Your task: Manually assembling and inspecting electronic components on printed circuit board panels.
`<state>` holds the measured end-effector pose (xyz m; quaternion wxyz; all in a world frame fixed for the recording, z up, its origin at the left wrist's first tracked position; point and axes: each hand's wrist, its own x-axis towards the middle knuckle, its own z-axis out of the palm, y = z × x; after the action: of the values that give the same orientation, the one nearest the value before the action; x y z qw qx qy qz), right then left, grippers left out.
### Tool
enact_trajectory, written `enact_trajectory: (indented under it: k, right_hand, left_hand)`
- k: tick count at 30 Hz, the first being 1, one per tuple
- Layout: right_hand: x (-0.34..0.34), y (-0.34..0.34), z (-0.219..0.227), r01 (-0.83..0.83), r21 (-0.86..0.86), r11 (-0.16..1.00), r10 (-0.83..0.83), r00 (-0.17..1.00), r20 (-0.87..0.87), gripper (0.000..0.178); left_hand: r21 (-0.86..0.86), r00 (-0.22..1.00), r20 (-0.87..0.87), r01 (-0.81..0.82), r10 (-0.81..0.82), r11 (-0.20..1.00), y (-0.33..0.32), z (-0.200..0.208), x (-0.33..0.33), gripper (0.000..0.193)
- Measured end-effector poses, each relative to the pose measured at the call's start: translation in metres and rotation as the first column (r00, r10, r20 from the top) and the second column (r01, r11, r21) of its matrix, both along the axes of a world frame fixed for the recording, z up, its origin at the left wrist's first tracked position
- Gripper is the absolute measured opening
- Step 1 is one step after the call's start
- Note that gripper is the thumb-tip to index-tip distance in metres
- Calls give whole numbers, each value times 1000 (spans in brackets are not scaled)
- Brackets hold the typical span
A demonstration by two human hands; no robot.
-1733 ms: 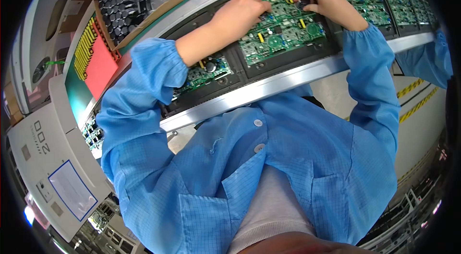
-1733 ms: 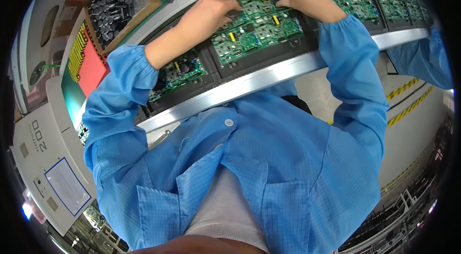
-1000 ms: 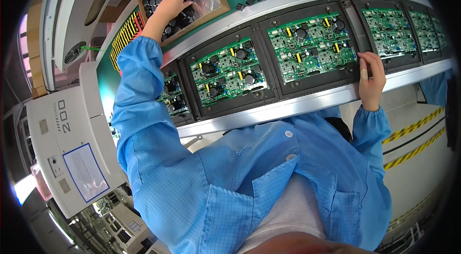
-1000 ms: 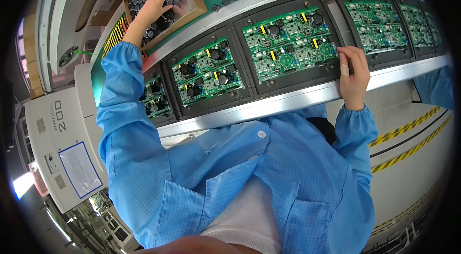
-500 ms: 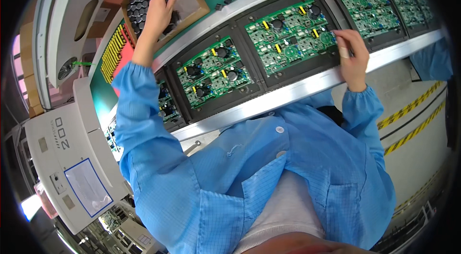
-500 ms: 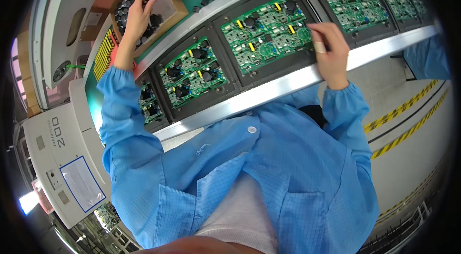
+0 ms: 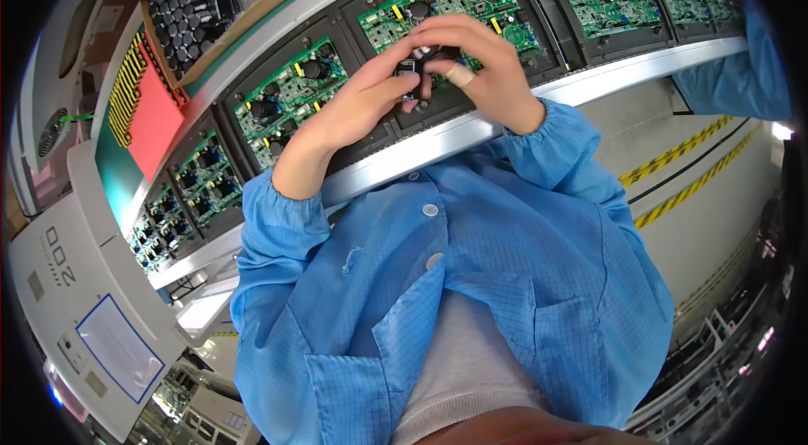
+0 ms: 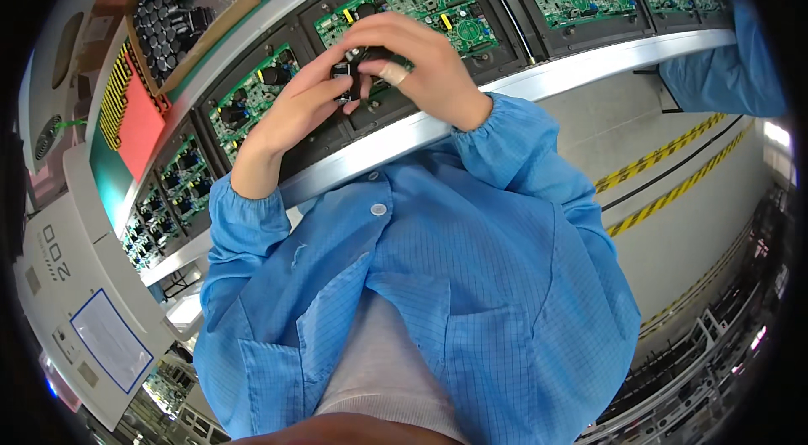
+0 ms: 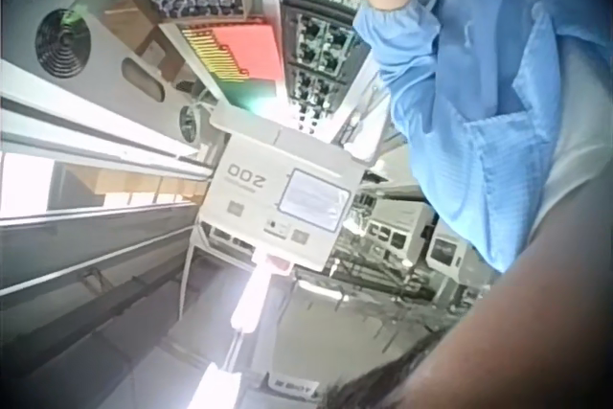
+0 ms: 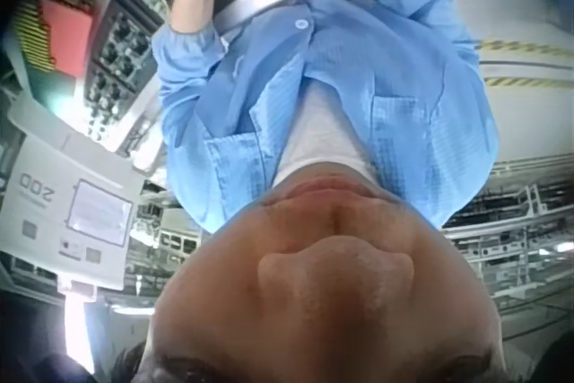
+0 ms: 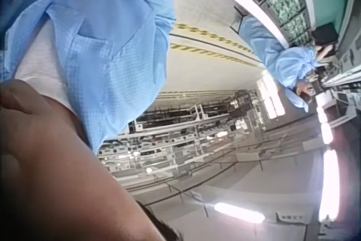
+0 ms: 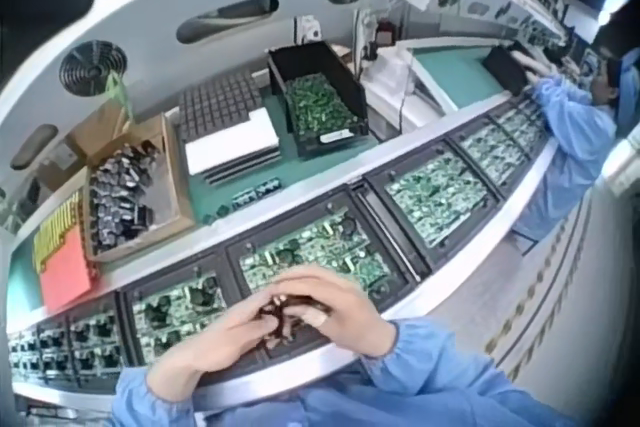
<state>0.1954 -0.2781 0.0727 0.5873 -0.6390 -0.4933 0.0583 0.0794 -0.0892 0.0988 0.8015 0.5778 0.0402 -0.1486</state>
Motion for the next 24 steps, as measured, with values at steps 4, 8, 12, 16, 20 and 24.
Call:
enact_trajectory:
  k: [4, 8, 12, 16, 20, 24]
  right_hand:
    - [17, -30, 2, 197, 168, 966, -141, 945, -296, 38]
    - [48, -68, 27, 339, -109, 934, -333, 940, 69, 35]
    - [68, -92, 24, 214, -330, 919, -194, 977, 92, 34]
    - [77, -95, 27, 145, -393, 908, -141, 989, 39, 34]
    - [76, -90, 33, 117, -559, 821, -85, 993, 83, 36]
    - [73, -80, 29, 135, -590, 796, -37, 984, 175, 36]
  left_hand:
    - [360, 979, 197, -124, 55, 925, -22, -8, 14, 63]
    - [594, 927, 356, -321, 117, 738, -26, -26, 26, 52]
    - [678, 854, 520, -424, 16, 600, -25, -32, 29, 39]
    - [687, 825, 566, -478, 11, 547, -17, -31, 22, 41]
    - [689, 856, 516, -432, 24, 582, -14, -27, 19, 40]
    - [700, 813, 581, -472, -42, 535, -15, -35, 18, 39]
